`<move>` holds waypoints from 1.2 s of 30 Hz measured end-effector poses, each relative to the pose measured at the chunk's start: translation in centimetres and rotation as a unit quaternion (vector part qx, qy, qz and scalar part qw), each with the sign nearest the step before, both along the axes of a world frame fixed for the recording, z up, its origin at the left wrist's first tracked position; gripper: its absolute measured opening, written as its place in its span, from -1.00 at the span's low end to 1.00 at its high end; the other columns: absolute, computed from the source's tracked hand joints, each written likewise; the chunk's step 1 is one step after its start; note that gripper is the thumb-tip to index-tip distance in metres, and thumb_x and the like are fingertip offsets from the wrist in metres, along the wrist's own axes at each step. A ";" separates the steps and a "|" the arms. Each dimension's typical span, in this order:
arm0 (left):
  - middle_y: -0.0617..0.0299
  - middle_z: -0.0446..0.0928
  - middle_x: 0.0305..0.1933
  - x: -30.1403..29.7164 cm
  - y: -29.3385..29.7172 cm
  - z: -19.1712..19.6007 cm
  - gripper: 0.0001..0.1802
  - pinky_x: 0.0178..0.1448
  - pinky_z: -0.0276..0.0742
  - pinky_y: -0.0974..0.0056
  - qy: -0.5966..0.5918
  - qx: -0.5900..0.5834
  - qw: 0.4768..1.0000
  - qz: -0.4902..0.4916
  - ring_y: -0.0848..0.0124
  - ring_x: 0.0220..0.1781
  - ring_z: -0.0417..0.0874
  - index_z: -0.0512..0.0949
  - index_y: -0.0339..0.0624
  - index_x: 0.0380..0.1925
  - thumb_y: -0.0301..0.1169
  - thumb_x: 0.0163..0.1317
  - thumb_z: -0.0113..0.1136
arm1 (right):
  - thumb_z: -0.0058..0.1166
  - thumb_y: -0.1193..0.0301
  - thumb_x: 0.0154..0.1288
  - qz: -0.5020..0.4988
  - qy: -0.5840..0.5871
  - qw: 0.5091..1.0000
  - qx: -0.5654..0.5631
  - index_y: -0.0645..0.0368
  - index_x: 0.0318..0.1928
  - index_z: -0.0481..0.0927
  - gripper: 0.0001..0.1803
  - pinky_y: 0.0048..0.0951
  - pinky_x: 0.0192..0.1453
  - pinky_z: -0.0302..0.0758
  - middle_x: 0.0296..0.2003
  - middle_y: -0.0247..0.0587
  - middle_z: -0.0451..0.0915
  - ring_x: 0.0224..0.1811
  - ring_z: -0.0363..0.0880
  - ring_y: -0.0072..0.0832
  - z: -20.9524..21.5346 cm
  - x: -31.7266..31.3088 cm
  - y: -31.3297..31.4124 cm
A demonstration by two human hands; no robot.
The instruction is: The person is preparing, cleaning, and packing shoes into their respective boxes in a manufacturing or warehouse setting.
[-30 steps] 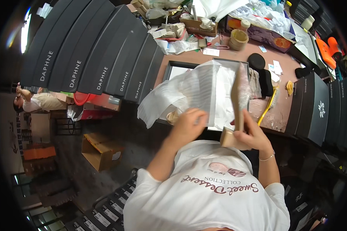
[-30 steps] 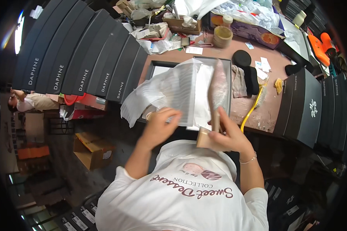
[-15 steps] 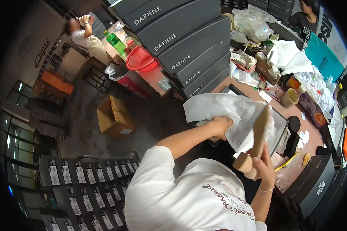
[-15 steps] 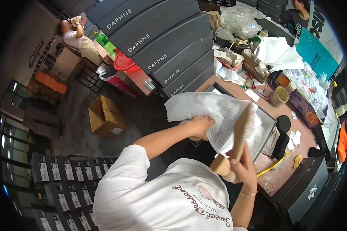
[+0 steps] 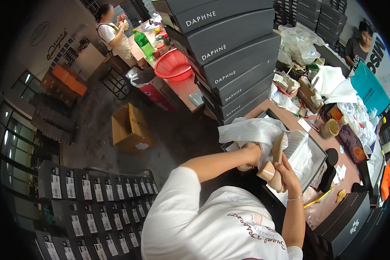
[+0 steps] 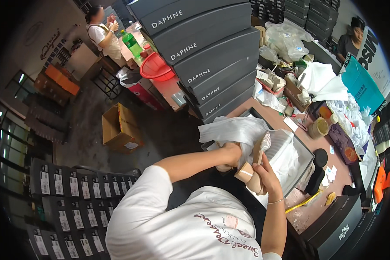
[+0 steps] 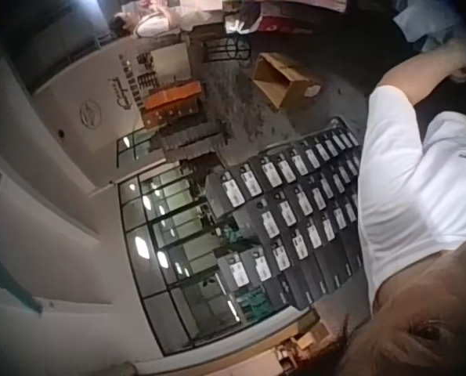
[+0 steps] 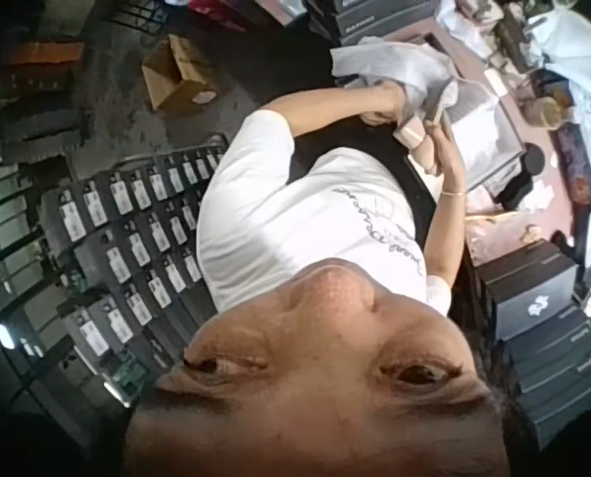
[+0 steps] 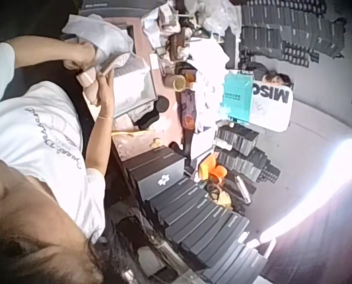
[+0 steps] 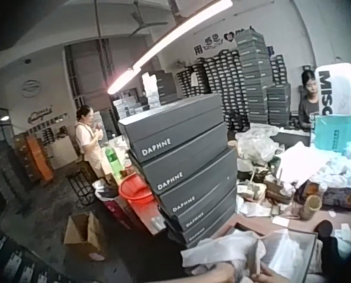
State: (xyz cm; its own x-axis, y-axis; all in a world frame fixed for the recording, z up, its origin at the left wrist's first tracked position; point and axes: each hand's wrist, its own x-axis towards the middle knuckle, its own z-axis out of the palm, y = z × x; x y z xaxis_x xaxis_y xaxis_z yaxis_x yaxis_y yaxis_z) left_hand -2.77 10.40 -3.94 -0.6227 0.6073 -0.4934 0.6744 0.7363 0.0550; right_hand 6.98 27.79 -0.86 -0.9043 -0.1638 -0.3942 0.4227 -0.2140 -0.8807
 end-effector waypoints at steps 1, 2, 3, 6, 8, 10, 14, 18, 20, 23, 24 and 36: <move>-0.13 0.59 -0.05 0.2 0.0 0.7 -0.32 0.01 0.56 0.07 -0.044 0.014 0.999 0.002 0.06 -0.05 0.66 0.55 -0.35 -0.05 -0.10 -0.15 0.41 | -0.03 0.42 0.31 -0.001 -0.014 1.000 -0.010 0.12 0.46 -0.02 -0.24 -0.50 -0.04 0.46 -0.09 -0.10 0.53 -0.13 0.52 -0.47 -0.1 0.0 -0.1; -0.12 0.60 -0.06 -0.3 0.3 1.7 -0.34 0.00 0.56 0.09 -0.084 0.030 0.996 0.002 0.07 -0.06 0.66 0.57 -0.36 -0.10 -0.11 -0.16 0.41 | -0.03 0.42 0.31 -0.005 -0.025 1.000 -0.018 0.12 0.46 -0.02 -0.24 -0.50 -0.02 0.45 -0.08 -0.09 0.53 -0.13 0.52 -0.47 0.0 0.1 0.1; -0.12 0.61 -0.08 -0.7 0.5 2.3 -0.37 -0.01 0.57 0.10 -0.125 0.046 0.991 0.001 0.07 -0.07 0.67 0.59 -0.38 -0.14 -0.12 -0.17 0.41 | -0.01 0.42 0.30 0.000 -0.032 0.999 -0.023 0.12 0.46 -0.01 -0.24 -0.51 -0.01 0.45 -0.06 -0.08 0.53 -0.10 0.52 -0.46 0.1 0.2 0.1; -0.16 0.63 -0.19 -1.6 -0.9 3.5 -0.36 -0.05 0.59 0.11 -0.177 0.068 0.982 0.016 0.06 -0.13 0.68 0.57 -0.44 -0.14 -0.12 -0.15 0.38 | 0.01 0.41 0.29 -0.012 -0.005 1.000 -0.013 0.13 0.46 0.00 -0.23 -0.53 -0.04 0.46 0.00 -0.09 0.50 -0.07 0.51 -0.47 0.1 0.4 -0.1; -0.23 0.62 -0.26 -1.7 -2.2 1.0 -0.42 -0.07 0.60 0.10 -0.129 0.093 0.986 0.041 0.02 -0.17 0.69 0.59 -0.47 -0.23 -0.13 -0.10 0.34 | 0.02 0.37 0.29 -0.015 0.006 1.000 -0.012 0.17 0.45 0.01 -0.23 -0.53 0.01 0.45 0.10 -0.09 0.43 -0.03 0.48 -0.49 -1.2 0.5 0.0; -0.26 0.61 -0.25 -1.6 -2.6 -0.8 -0.46 -0.07 0.59 0.09 -0.109 0.134 0.983 0.054 0.01 -0.17 0.68 0.61 -0.46 -0.27 -0.12 -0.07 0.33 | 0.02 0.33 0.30 -0.010 -0.010 1.000 -0.007 0.19 0.45 0.01 -0.23 -0.52 0.06 0.42 0.14 -0.09 0.40 0.00 0.47 -0.49 -1.0 0.0 0.2; -0.24 0.61 -0.26 -1.0 -2.4 -2.5 -0.47 -0.09 0.59 0.09 -0.105 0.110 0.986 0.060 0.00 -0.18 0.68 0.62 -0.43 -0.34 -0.09 -0.09 0.35 | 0.08 0.25 0.25 0.013 -0.020 0.998 0.063 0.21 0.44 0.01 -0.17 -0.53 0.11 0.39 0.14 -0.05 0.43 0.04 0.44 -0.45 -0.2 -0.3 0.1; -0.26 0.60 -0.19 -3.2 -1.8 1.1 -0.36 -0.04 0.56 0.08 -0.168 0.072 0.981 0.059 0.00 -0.13 0.66 0.59 -0.44 -0.24 -0.06 -0.18 0.36 | 0.10 0.22 0.22 0.029 -0.009 0.995 0.094 0.16 0.45 0.00 -0.13 -0.50 0.10 0.39 0.06 0.01 0.49 0.00 0.47 -0.41 -0.1 -0.2 0.6; -0.23 0.59 -0.15 -4.7 -3.6 1.4 -0.30 -0.06 0.54 0.13 -0.128 0.119 0.984 0.024 0.04 -0.12 0.65 0.51 -0.42 -0.11 -0.07 -0.18 0.34 | 0.10 0.21 0.21 0.022 -0.027 0.997 0.070 0.16 0.45 -0.03 -0.11 -0.48 0.11 0.39 0.05 0.04 0.49 0.00 0.48 -0.37 0.5 -0.1 0.4; -0.05 0.60 -0.17 -6.4 -6.5 4.3 -0.40 -0.14 0.54 0.29 -0.359 0.080 0.923 0.113 0.29 -0.21 0.62 0.46 -0.31 -0.06 -0.09 -0.01 0.29 | 0.09 0.24 0.23 0.026 -0.047 0.996 0.077 0.13 0.46 -0.03 -0.13 -0.50 0.06 0.41 -0.03 -0.03 0.51 -0.05 0.48 -0.41 0.8 -0.3 0.3; 0.02 0.60 -0.20 -6.3 -8.6 4.5 -0.46 -0.18 0.55 0.32 -0.465 0.093 0.866 0.159 0.37 -0.27 0.61 0.47 -0.27 -0.08 -0.10 0.06 0.27 | 0.08 0.25 0.25 0.034 -0.052 0.994 0.084 0.12 0.46 -0.02 -0.15 -0.51 0.03 0.42 -0.06 -0.07 0.51 -0.08 0.48 -0.44 0.8 -0.4 0.2; -0.25 0.56 -0.14 9.3 -10.5 12.8 -0.23 -0.22 0.66 0.18 -0.627 0.514 0.467 0.353 0.12 -0.30 0.69 0.29 -0.58 0.12 -0.27 -0.06 0.25 | -0.07 0.38 0.24 -0.025 0.086 0.996 -0.031 0.16 0.42 0.04 -0.27 -0.45 0.10 0.43 -0.04 0.00 0.52 0.00 0.51 -0.39 2.6 2.7 1.3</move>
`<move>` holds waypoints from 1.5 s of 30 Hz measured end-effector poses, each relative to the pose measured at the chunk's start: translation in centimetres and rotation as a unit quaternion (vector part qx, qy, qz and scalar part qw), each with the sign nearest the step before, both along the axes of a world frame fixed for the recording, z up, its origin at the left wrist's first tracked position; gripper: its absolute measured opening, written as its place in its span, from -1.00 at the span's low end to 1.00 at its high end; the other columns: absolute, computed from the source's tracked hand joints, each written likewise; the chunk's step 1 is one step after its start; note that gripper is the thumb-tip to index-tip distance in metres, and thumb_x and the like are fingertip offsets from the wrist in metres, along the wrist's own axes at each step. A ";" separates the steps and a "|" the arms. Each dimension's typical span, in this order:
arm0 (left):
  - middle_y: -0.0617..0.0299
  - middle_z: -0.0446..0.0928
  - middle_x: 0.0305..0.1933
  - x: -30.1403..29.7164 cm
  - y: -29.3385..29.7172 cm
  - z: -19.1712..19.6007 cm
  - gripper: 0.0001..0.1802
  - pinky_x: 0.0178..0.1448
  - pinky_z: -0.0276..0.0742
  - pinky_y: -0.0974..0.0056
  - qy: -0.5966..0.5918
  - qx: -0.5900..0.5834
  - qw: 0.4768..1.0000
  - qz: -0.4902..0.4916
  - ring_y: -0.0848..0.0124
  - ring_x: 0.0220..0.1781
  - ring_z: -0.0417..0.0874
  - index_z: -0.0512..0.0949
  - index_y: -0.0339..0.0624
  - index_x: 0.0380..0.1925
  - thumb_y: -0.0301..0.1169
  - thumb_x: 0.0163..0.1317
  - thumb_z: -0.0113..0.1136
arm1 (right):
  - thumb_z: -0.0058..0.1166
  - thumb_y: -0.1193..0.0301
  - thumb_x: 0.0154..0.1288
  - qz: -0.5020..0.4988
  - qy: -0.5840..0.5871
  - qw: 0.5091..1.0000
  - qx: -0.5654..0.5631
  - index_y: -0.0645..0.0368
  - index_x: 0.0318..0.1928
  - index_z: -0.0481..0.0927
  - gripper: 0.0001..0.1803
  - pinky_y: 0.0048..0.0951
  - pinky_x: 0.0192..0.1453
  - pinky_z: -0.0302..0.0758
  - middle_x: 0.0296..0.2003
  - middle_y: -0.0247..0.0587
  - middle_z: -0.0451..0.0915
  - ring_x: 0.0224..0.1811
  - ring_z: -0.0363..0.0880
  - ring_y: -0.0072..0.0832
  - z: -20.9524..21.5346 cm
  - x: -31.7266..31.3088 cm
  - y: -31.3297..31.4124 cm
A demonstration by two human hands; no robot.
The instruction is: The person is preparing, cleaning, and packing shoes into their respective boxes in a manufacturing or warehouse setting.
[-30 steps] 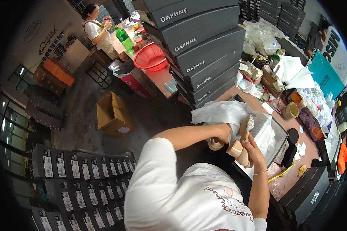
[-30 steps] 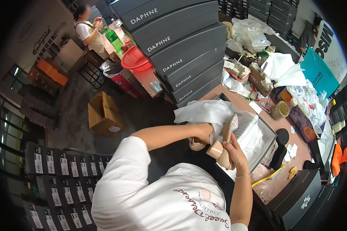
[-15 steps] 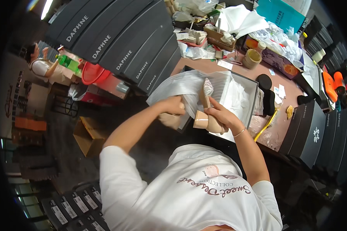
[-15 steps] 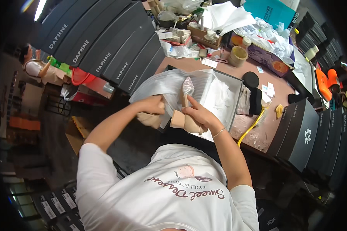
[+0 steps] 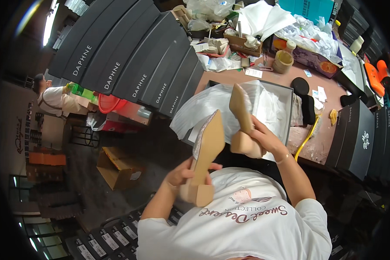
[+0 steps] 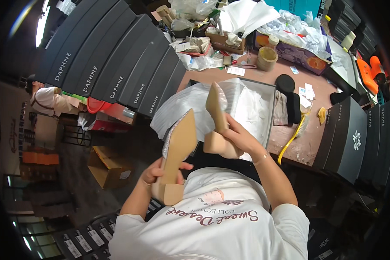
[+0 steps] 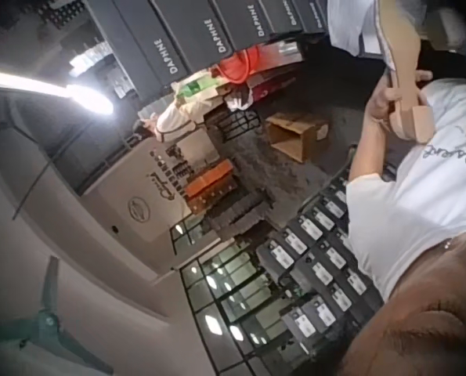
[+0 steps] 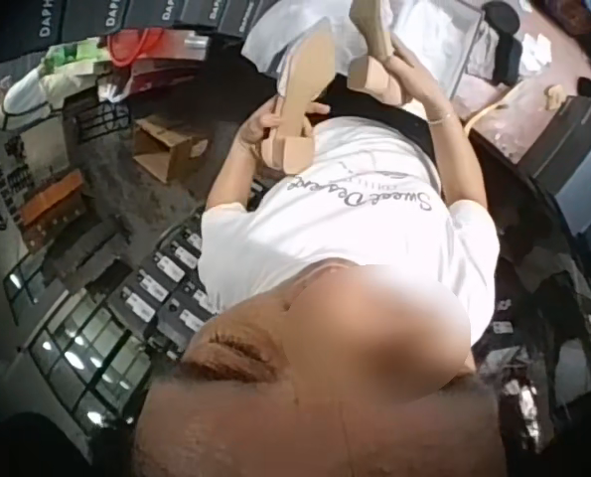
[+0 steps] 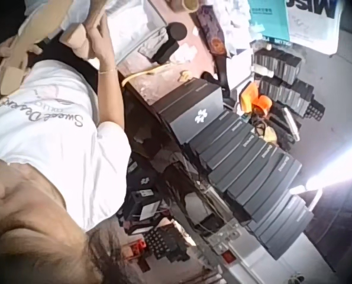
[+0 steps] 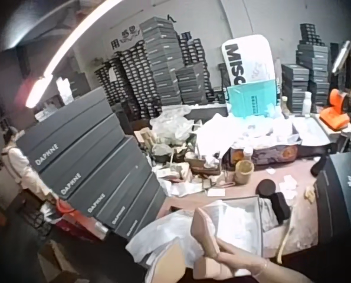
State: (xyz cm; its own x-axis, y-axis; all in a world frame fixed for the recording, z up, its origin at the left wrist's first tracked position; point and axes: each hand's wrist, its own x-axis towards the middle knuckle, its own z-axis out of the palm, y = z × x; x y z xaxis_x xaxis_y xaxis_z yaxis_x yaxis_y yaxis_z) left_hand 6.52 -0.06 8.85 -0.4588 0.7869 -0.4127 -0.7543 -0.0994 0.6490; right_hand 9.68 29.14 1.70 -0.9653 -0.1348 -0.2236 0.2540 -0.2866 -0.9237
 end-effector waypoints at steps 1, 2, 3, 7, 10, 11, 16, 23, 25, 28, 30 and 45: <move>-0.24 0.55 -0.10 0.1 0.7 -0.8 -0.25 -0.20 0.65 0.18 0.009 0.004 1.000 -0.012 0.12 -0.29 0.68 0.30 -0.54 0.13 -0.29 -0.05 0.23 | -0.10 0.43 0.23 -0.022 0.017 0.997 -0.070 0.17 0.41 0.06 -0.29 -0.43 0.11 0.44 -0.04 0.01 0.52 0.01 0.53 -0.38 0.1 1.5 0.8; -0.22 0.54 -0.05 -0.1 1.3 -1.8 -0.27 -0.19 0.65 0.18 0.017 0.007 0.999 -0.026 0.13 -0.27 0.68 0.30 -0.51 0.14 -0.31 -0.04 0.20 | -0.13 0.48 0.22 -0.046 0.035 0.989 -0.139 0.18 0.40 0.07 -0.30 -0.41 0.12 0.46 -0.05 0.02 0.52 0.01 0.54 -0.37 0.5 2.6 1.6; -0.20 0.53 -0.01 -0.3 2.0 -2.8 -0.29 -0.18 0.64 0.18 0.025 0.010 0.999 -0.043 0.13 -0.26 0.68 0.31 -0.48 0.15 -0.33 -0.03 0.18 | -0.13 0.50 0.19 -0.049 0.018 0.984 -0.172 0.19 0.37 0.10 -0.32 -0.30 0.15 0.48 -0.04 0.05 0.53 0.03 0.56 -0.31 1.1 3.6 2.6; -0.09 0.46 0.15 -1.9 5.3 -5.2 -0.47 -0.14 0.62 0.25 0.004 0.072 0.986 -0.151 0.28 -0.16 0.66 0.43 -0.41 0.06 -0.37 0.07 0.12 | 0.01 0.45 0.17 -0.033 0.041 0.973 -0.224 0.21 0.30 0.18 -0.35 -0.18 0.08 0.53 -0.01 0.09 0.52 -0.08 0.62 -0.19 -0.8 8.2 4.2; -0.07 0.50 0.10 -1.9 8.3 -4.5 -0.49 -0.12 0.61 0.27 0.050 0.049 0.980 -0.188 0.31 -0.18 0.66 0.44 -0.42 0.05 -0.37 0.09 0.11 | 0.14 0.36 0.08 -0.089 0.027 0.971 -0.220 0.24 0.17 0.30 -0.38 -0.18 -0.04 0.60 -0.07 0.09 0.54 -0.15 0.65 -0.13 -1.2 10.1 3.4; -0.07 0.50 0.10 -2.0 9.0 -4.7 -0.51 -0.11 0.60 0.28 0.072 0.045 0.975 -0.207 0.32 -0.17 0.66 0.46 -0.41 0.04 -0.37 0.10 0.11 | 0.17 0.35 0.07 -0.100 0.030 0.967 -0.233 0.26 0.14 0.32 -0.40 -0.19 -0.03 0.59 -0.07 0.08 0.55 -0.14 0.64 -0.15 -1.3 10.3 3.4; -0.06 0.56 -0.06 -3.2 11.0 -4.1 -0.53 -0.12 0.60 0.29 0.081 0.044 0.971 -0.223 0.33 -0.21 0.67 0.44 -0.45 0.02 -0.33 0.16 0.09 | 0.15 0.34 0.17 -0.121 0.044 0.972 -0.198 0.25 0.26 0.23 -0.33 -0.28 0.09 0.52 0.02 0.10 0.49 0.02 0.57 -0.23 -2.0 9.2 5.5; -0.04 0.60 -0.15 -3.5 10.6 -5.5 -0.09 -0.16 0.62 0.31 0.056 0.049 0.939 -0.335 0.32 -0.24 0.69 0.33 -0.45 0.16 0.30 0.29 -0.23 | 0.07 0.35 0.36 -0.236 0.078 0.957 0.149 0.14 0.46 -0.10 -0.19 -0.40 0.24 0.35 0.25 0.10 0.28 0.24 0.35 -0.38 -0.9 4.5 4.2; -0.08 0.50 0.04 -1.1 11.5 -6.4 -0.08 -0.08 0.63 0.22 0.001 0.028 0.977 -0.213 0.27 -0.14 0.67 0.25 -0.38 0.23 0.32 0.28 -0.25 | 0.14 0.30 0.32 -0.168 0.066 0.983 0.013 0.14 0.45 -0.07 -0.15 -0.42 0.15 0.43 0.19 0.11 0.36 0.15 0.46 -0.39 -0.1 3.9 3.0; -0.08 0.30 0.28 0.2 14.4 -5.5 -0.07 0.08 0.57 -0.01 -0.082 0.014 0.994 -0.069 0.10 0.10 0.56 0.13 -0.24 0.33 0.35 0.26 -0.28 | 0.17 0.32 0.29 -0.222 0.091 0.971 0.018 0.12 0.44 -0.06 -0.15 -0.41 0.10 0.46 0.06 0.01 0.46 0.02 0.52 -0.45 -1.2 4.4 2.4; -0.09 0.33 0.27 -0.6 17.1 -4.9 -0.08 0.13 0.53 -0.08 -0.182 0.025 0.983 -0.004 0.01 0.18 0.50 0.13 -0.21 0.35 0.33 0.26 -0.28 | 0.15 0.27 0.30 -0.209 0.065 0.973 0.075 0.14 0.42 0.03 -0.20 -0.42 0.05 0.48 -0.02 0.03 0.51 -0.04 0.54 -0.42 -0.9 4.8 3.1; -0.05 0.36 0.24 -2.9 19.3 -9.0 -0.17 0.01 0.57 -0.08 -0.173 0.048 0.984 -0.003 0.01 0.18 0.47 0.22 -0.25 0.30 0.21 0.28 -0.25 | 0.16 0.21 0.20 -0.453 -0.193 0.607 0.624 0.23 -0.03 0.43 -0.56 -0.07 -0.04 0.50 -0.08 0.13 0.46 -0.07 0.53 0.03 -7.1 12.1 29.3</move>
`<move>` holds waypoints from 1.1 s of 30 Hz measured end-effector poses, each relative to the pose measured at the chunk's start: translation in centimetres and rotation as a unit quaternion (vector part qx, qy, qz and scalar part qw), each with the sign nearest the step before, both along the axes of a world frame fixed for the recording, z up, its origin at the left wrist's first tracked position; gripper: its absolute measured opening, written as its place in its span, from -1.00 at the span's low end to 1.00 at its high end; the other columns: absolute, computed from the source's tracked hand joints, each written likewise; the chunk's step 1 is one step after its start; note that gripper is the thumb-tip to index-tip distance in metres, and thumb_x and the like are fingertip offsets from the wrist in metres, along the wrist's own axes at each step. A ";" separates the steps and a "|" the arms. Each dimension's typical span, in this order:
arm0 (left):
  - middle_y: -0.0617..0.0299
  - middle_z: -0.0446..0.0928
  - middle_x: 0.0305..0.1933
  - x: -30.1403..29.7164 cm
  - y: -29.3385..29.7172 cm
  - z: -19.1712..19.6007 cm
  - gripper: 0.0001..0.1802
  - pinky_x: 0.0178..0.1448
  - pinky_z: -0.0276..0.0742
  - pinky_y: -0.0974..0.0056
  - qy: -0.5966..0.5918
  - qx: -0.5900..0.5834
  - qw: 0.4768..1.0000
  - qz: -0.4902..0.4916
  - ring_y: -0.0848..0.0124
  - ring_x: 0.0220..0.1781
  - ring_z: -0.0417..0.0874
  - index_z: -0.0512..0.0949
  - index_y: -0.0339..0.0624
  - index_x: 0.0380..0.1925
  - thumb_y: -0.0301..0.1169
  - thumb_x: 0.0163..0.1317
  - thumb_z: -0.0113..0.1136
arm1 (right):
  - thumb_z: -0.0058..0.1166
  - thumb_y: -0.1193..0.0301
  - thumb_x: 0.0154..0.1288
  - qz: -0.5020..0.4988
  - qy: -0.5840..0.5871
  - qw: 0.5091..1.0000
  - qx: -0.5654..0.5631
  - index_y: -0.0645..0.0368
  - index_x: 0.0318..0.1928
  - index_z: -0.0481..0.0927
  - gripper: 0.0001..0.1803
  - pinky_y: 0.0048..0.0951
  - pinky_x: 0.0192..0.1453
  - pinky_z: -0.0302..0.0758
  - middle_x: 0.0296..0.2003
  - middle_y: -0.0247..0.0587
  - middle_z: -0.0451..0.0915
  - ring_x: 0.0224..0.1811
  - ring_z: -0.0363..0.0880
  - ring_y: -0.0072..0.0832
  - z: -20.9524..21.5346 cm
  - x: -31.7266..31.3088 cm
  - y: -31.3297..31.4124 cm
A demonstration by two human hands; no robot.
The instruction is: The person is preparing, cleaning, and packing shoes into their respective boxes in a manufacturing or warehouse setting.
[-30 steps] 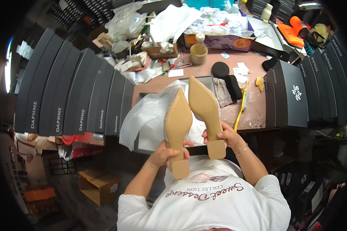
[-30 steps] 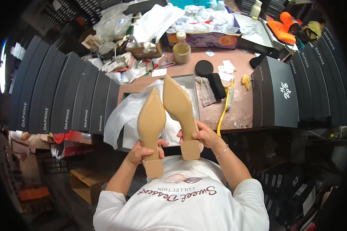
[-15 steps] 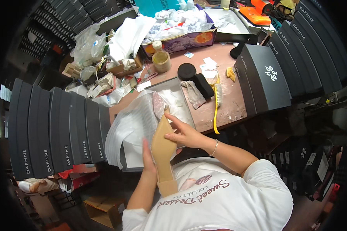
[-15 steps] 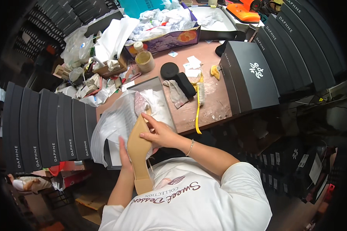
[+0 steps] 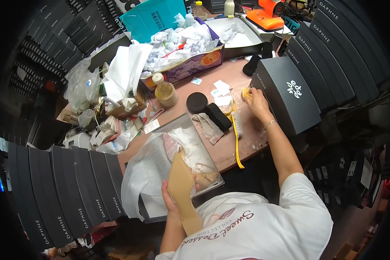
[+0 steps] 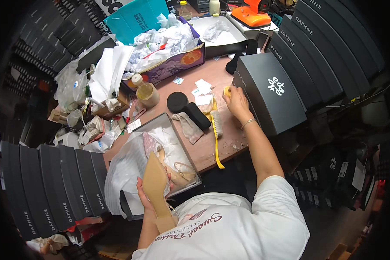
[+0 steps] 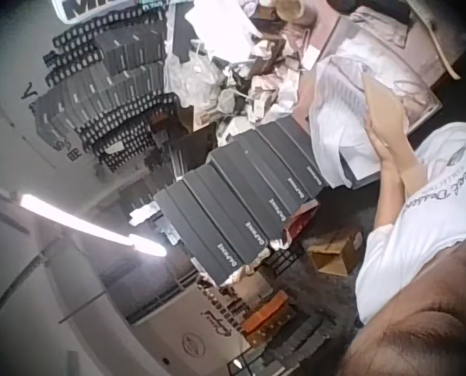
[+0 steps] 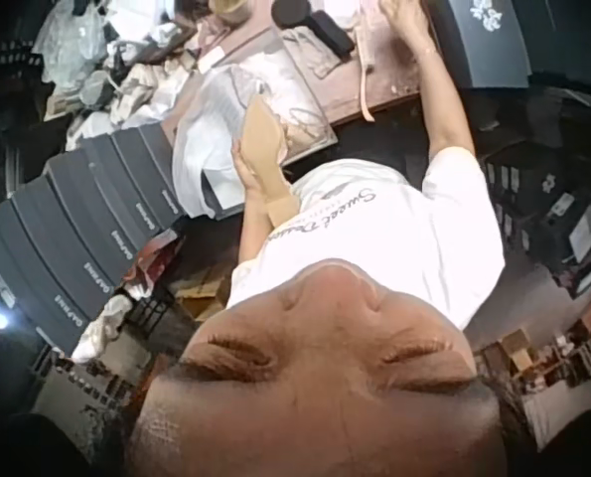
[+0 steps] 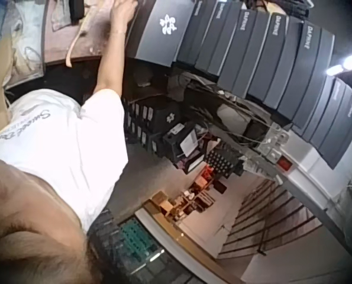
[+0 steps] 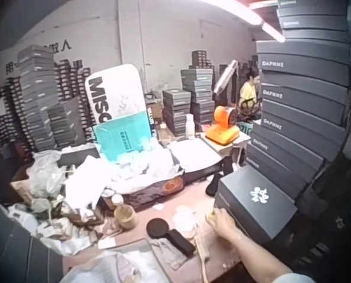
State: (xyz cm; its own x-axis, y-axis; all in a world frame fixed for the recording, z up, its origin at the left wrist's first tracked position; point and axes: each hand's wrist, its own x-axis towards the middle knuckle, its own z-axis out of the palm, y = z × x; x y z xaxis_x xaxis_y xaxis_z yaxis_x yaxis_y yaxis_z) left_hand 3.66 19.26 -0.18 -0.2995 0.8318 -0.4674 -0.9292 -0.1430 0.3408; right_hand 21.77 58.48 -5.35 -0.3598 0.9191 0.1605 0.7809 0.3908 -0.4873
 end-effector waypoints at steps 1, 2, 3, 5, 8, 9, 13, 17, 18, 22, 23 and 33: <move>-0.09 0.36 0.23 0.0 0.2 0.2 -0.16 -0.03 0.60 -0.07 0.006 -0.006 1.000 0.005 0.00 0.15 0.49 0.21 -0.25 0.30 0.22 0.28 -0.25 | 0.16 0.21 0.19 0.001 -0.027 1.000 0.014 0.23 -0.03 0.43 -0.55 -0.06 -0.04 0.50 -0.08 0.14 0.45 -0.06 0.53 0.04 -0.8 -0.7 0.6; -0.12 0.36 0.22 0.0 0.5 0.3 -0.16 -0.07 0.64 -0.06 0.012 -0.012 1.000 0.010 -0.01 0.12 0.50 0.20 -0.26 0.31 0.22 0.28 -0.24 | 0.17 0.20 0.19 0.002 -0.053 0.998 0.029 0.23 -0.02 0.42 -0.55 -0.04 -0.03 0.50 -0.08 0.15 0.45 -0.06 0.52 0.06 -1.5 -1.5 1.2; -0.12 0.36 0.22 0.0 1.0 0.2 -0.16 -0.05 0.63 -0.07 0.014 -0.011 1.000 -0.003 -0.01 0.13 0.50 0.20 -0.26 0.31 0.21 0.27 -0.24 | 0.17 0.19 0.19 0.004 -0.080 0.996 0.045 0.22 -0.01 0.42 -0.54 -0.03 -0.03 0.50 -0.08 0.16 0.44 -0.05 0.52 0.07 -2.1 -2.2 1.9; -0.12 0.35 0.23 0.0 1.1 0.3 -0.17 -0.02 0.60 -0.08 0.023 -0.015 1.000 -0.013 -0.02 0.14 0.49 0.21 -0.27 0.31 0.18 0.27 -0.23 | 0.13 0.22 0.21 -0.004 -0.115 0.993 0.016 0.20 -0.01 0.42 -0.57 0.00 -0.03 0.50 -0.09 0.18 0.47 -0.08 0.52 0.09 -3.4 -3.7 3.0; -0.12 0.34 0.26 -0.6 1.1 0.7 -0.19 0.03 0.55 -0.11 0.024 -0.048 0.998 -0.020 -0.02 0.15 0.49 0.21 -0.27 0.31 0.13 0.24 -0.20 | 0.08 0.30 0.23 0.011 -0.032 0.999 -0.031 0.19 -0.06 0.46 -0.68 -0.08 -0.08 0.51 -0.17 0.06 0.55 -0.15 0.57 -0.05 -6.8 -3.6 5.4; -0.12 0.35 0.25 -1.0 1.1 0.8 -0.20 0.05 0.54 -0.12 0.030 -0.034 0.999 -0.018 -0.02 0.15 0.49 0.22 -0.27 0.30 0.12 0.23 -0.19 | 0.06 0.34 0.23 0.039 0.046 0.996 -0.061 0.19 -0.08 0.48 -0.72 -0.18 -0.13 0.52 -0.23 -0.04 0.59 -0.20 0.60 -0.19 -5.1 -3.8 4.9; -0.08 0.44 0.18 -2.1 -0.1 -1.2 -0.24 0.12 0.49 -0.12 0.016 0.020 1.000 -0.004 -0.05 0.15 0.51 0.29 -0.29 0.25 0.06 0.20 -0.14 | 0.04 0.45 0.29 0.214 0.376 0.839 -0.330 0.24 -0.12 0.52 -0.81 -0.63 -0.30 0.39 -0.37 -0.42 0.52 -0.31 0.46 -0.71 4.8 -6.6 -7.3; -0.02 0.50 0.12 -0.7 -1.0 -0.8 -0.31 0.16 0.50 0.02 -0.023 0.004 1.000 0.002 0.08 0.11 0.55 0.34 -0.30 0.21 0.04 0.27 -0.16 | 0.14 0.40 0.23 0.406 0.270 0.854 -0.184 0.19 -0.25 0.58 -0.86 -0.49 -0.36 0.46 -0.43 -0.27 0.55 -0.37 0.56 -0.47 9.6 -7.1 -21.6; 0.00 0.50 0.12 -0.2 -1.0 -0.1 -0.33 0.16 0.51 0.07 -0.023 -0.029 0.999 -0.001 0.12 0.10 0.56 0.35 -0.29 0.20 0.03 0.29 -0.16 | 0.16 0.40 0.17 0.486 0.236 0.835 -0.101 0.17 -0.29 0.56 -0.86 -0.41 -0.39 0.47 -0.44 -0.22 0.54 -0.40 0.57 -0.36 9.6 -7.1 -24.2; 0.11 0.54 0.06 2.8 -2.4 -0.1 -0.40 0.14 0.51 0.25 0.040 -0.047 0.998 -0.001 0.34 0.03 0.59 0.39 -0.22 0.17 0.02 0.34 -0.15 | 0.20 0.41 0.07 0.543 0.131 0.829 0.013 0.09 -0.43 0.47 -0.85 -0.27 -0.55 0.43 -0.51 -0.20 0.48 -0.56 0.50 -0.21 6.2 -7.5 -27.0; 0.13 0.54 0.04 3.5 -2.6 0.1 -0.41 0.13 0.50 0.28 0.053 -0.057 0.997 0.001 0.37 0.01 0.59 0.39 -0.21 0.16 0.02 0.34 -0.13 | 0.17 0.38 0.07 0.466 0.155 0.870 0.046 0.10 -0.45 0.45 -0.84 -0.23 -0.58 0.39 -0.54 -0.20 0.44 -0.57 0.50 -0.22 6.0 -9.7 -25.9; 0.12 0.54 0.03 4.4 -5.4 0.9 -0.41 0.12 0.49 0.25 0.115 -0.076 0.990 0.034 0.35 0.03 0.59 0.40 -0.21 0.15 0.02 0.37 -0.23 | 0.05 0.42 0.10 0.611 0.108 0.783 0.037 0.19 -0.46 0.42 -0.88 -0.18 -0.35 0.55 -0.54 -0.12 0.50 -0.46 0.58 -0.13 10.0 -6.5 -33.4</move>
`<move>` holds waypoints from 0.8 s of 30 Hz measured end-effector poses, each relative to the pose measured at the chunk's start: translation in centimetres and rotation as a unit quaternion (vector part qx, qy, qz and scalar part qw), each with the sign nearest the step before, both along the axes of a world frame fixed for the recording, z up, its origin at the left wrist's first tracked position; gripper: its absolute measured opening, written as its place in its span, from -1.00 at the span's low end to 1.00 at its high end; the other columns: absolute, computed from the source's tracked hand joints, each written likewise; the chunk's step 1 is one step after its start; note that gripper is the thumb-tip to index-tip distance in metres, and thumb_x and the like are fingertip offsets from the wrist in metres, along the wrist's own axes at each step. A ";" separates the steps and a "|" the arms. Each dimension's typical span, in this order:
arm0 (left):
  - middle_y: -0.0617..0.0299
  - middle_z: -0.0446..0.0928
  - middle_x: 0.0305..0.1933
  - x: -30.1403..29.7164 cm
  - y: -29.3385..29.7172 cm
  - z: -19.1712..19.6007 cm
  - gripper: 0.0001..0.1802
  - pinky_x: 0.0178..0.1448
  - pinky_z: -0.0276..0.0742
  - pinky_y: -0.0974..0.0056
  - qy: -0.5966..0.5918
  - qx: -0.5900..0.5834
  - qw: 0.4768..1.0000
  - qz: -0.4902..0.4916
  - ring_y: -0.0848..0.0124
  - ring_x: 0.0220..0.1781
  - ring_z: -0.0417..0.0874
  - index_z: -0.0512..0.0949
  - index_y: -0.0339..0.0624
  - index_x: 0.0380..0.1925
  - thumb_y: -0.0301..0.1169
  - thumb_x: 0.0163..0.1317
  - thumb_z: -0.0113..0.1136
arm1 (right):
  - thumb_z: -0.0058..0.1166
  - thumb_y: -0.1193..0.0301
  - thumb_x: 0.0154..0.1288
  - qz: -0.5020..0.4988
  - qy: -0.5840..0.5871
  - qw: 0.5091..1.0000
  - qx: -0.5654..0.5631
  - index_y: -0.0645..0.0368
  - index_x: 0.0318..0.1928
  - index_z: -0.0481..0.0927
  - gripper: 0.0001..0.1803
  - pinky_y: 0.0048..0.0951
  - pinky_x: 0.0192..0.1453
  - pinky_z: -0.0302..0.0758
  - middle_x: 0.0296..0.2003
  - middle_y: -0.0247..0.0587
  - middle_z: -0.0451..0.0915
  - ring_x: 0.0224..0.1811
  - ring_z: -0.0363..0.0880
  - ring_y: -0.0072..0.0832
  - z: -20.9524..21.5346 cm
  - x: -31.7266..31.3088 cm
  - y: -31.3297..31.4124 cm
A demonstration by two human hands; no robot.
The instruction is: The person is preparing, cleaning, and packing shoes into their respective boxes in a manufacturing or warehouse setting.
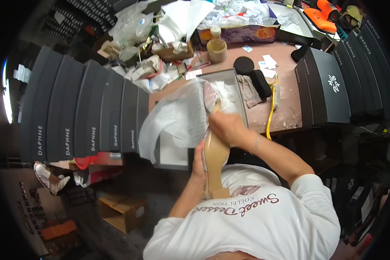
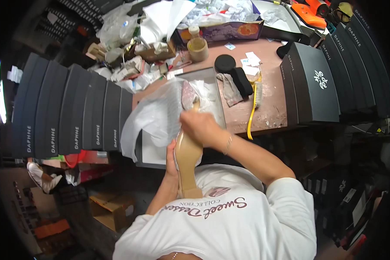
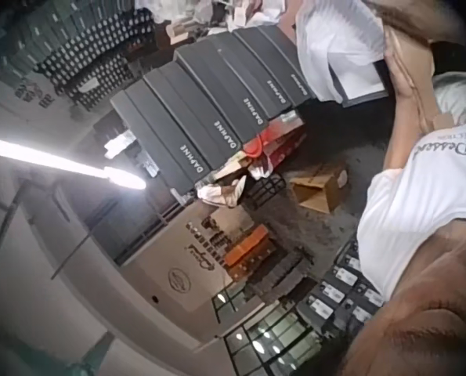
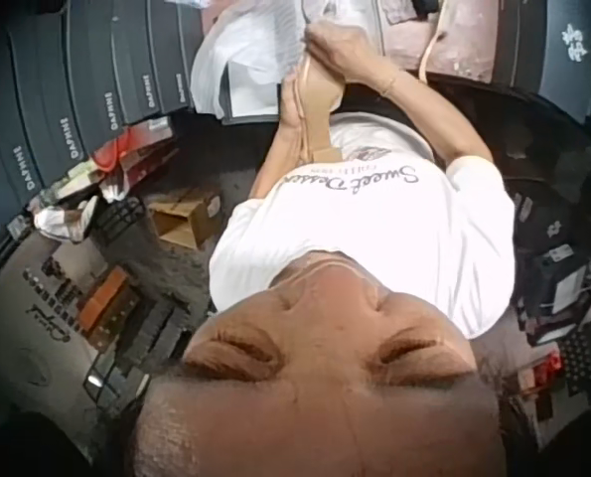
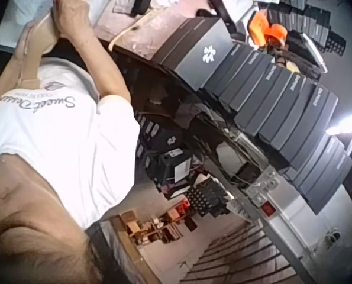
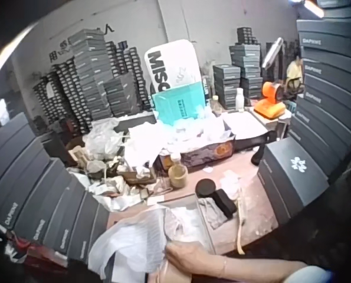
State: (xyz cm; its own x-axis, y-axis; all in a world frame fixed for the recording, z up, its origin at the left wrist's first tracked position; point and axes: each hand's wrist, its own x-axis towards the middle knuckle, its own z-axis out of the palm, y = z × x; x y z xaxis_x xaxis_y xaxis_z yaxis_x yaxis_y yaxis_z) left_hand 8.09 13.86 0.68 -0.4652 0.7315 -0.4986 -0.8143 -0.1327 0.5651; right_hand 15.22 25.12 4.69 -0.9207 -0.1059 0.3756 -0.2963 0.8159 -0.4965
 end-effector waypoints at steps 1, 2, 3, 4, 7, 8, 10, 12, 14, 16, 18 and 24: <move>0.12 0.55 0.02 0.1 0.0 0.5 -0.41 0.10 0.51 0.25 -0.003 -0.019 1.000 0.014 0.34 0.01 0.60 0.42 -0.21 0.13 0.02 0.36 -0.23 | 0.04 0.42 0.11 0.001 -0.037 0.999 0.000 0.19 -0.46 0.42 -0.88 -0.17 -0.33 0.55 -0.54 -0.12 0.50 -0.45 0.57 -0.13 0.3 -0.4 0.1; 0.12 0.56 0.01 0.0 0.2 1.2 -0.42 0.09 0.53 0.26 -0.006 -0.039 0.999 0.028 0.33 -0.01 0.61 0.43 -0.21 0.11 0.02 0.36 -0.24 | 0.05 0.41 0.11 -0.006 -0.009 1.000 0.001 0.17 -0.45 0.43 -0.88 -0.19 -0.40 0.53 -0.56 -0.14 0.48 -0.50 0.56 -0.15 0.5 -0.3 0.1; 0.12 0.56 0.00 -0.3 0.8 2.1 -0.40 0.08 0.54 0.26 -0.026 -0.022 0.998 0.048 0.33 -0.02 0.61 0.43 -0.21 0.10 0.04 0.35 -0.22 | 0.05 0.40 0.11 -0.014 0.024 1.000 0.007 0.15 -0.44 0.44 -0.89 -0.21 -0.48 0.50 -0.57 -0.16 0.47 -0.55 0.55 -0.17 0.9 -0.7 0.5; 0.12 0.56 0.01 -0.3 0.3 1.2 -0.40 0.11 0.52 0.24 -0.021 -0.001 0.999 0.036 0.33 0.00 0.61 0.43 -0.21 0.11 0.05 0.35 -0.22 | 0.06 0.40 0.11 -0.019 0.050 0.999 0.009 0.12 -0.44 0.45 -0.90 -0.22 -0.55 0.48 -0.59 -0.18 0.46 -0.59 0.54 -0.19 1.1 -0.5 0.6; 0.11 0.53 0.07 -0.5 0.0 -1.8 -0.38 0.20 0.45 0.19 -0.014 0.001 1.000 0.028 0.30 0.08 0.57 0.41 -0.20 0.14 0.05 0.35 -0.24 | 0.06 0.38 0.09 -0.103 -0.041 0.994 -0.011 0.10 -0.45 0.44 -0.90 -0.23 -0.49 0.53 -0.61 -0.23 0.45 -0.55 0.58 -0.25 -0.7 -2.4 3.5; 0.10 0.53 0.08 -0.9 0.1 -1.6 -0.39 0.19 0.46 0.19 -0.015 0.008 0.999 0.028 0.30 0.08 0.57 0.41 -0.21 0.14 0.05 0.35 -0.23 | 0.06 0.38 0.08 -0.133 -0.067 0.989 -0.016 0.09 -0.45 0.44 -0.90 -0.23 -0.47 0.55 -0.61 -0.25 0.45 -0.54 0.60 -0.27 -0.9 -2.9 4.3; 0.10 0.52 0.08 -0.7 0.0 -0.6 -0.39 0.17 0.49 0.20 -0.029 0.016 0.999 0.031 0.29 0.08 0.57 0.41 -0.22 0.13 0.04 0.35 -0.22 | 0.07 0.38 0.03 0.040 0.035 0.998 0.014 0.05 -0.46 0.44 -0.91 -0.22 -0.43 0.56 -0.62 -0.28 0.44 -0.54 0.60 -0.31 -1.0 0.5 0.5; 0.09 0.51 0.10 -0.2 0.0 -0.3 -0.39 0.19 0.47 0.19 -0.041 0.013 0.999 0.023 0.27 0.09 0.56 0.40 -0.22 0.15 0.04 0.35 -0.23 | 0.08 0.38 0.05 -0.021 0.087 0.996 0.008 0.06 -0.45 0.38 -0.86 -0.17 -0.49 0.48 -0.62 -0.26 0.43 -0.56 0.56 -0.30 -2.0 -0.4 2.2; 0.09 0.51 0.12 -0.5 0.0 -1.6 -0.38 0.23 0.44 0.17 -0.034 0.042 0.999 0.005 0.26 0.11 0.55 0.39 -0.20 0.17 0.04 0.35 -0.25 | 0.09 0.37 0.10 -0.068 0.039 0.997 -0.017 0.08 -0.43 0.39 -0.85 -0.22 -0.51 0.49 -0.60 -0.24 0.45 -0.56 0.56 -0.28 -2.3 -0.3 3.6; 0.08 0.51 0.11 -0.7 0.6 -2.0 -0.38 0.22 0.45 0.16 -0.024 0.053 0.998 0.011 0.25 0.11 0.55 0.39 -0.20 0.17 0.04 0.35 -0.25 | 0.09 0.35 0.14 -0.119 0.004 0.992 -0.043 0.10 -0.42 0.40 -0.84 -0.26 -0.52 0.49 -0.58 -0.22 0.47 -0.55 0.57 -0.26 -2.7 -0.6 4.7; 0.08 0.52 0.09 -0.4 0.7 -1.2 -0.38 0.19 0.48 0.18 -0.017 0.062 0.997 0.052 0.26 0.09 0.57 0.40 -0.21 0.15 0.04 0.35 -0.24 | 0.09 0.36 0.08 -0.019 0.063 0.998 -0.022 0.08 -0.43 0.40 -0.85 -0.25 -0.50 0.50 -0.59 -0.24 0.43 -0.53 0.57 -0.30 -3.4 1.3 3.4; 0.03 0.53 0.05 -1.2 0.3 -2.6 -0.33 0.08 0.55 0.16 -0.038 0.072 0.997 -0.006 0.21 -0.01 0.61 0.36 -0.29 0.17 0.06 0.34 -0.23 | 0.10 0.36 0.30 -0.193 0.017 0.893 -0.406 0.12 -0.25 0.48 -0.87 -0.41 -0.44 0.46 -0.44 -0.24 0.53 -0.52 0.48 -0.44 -5.4 -3.8 8.9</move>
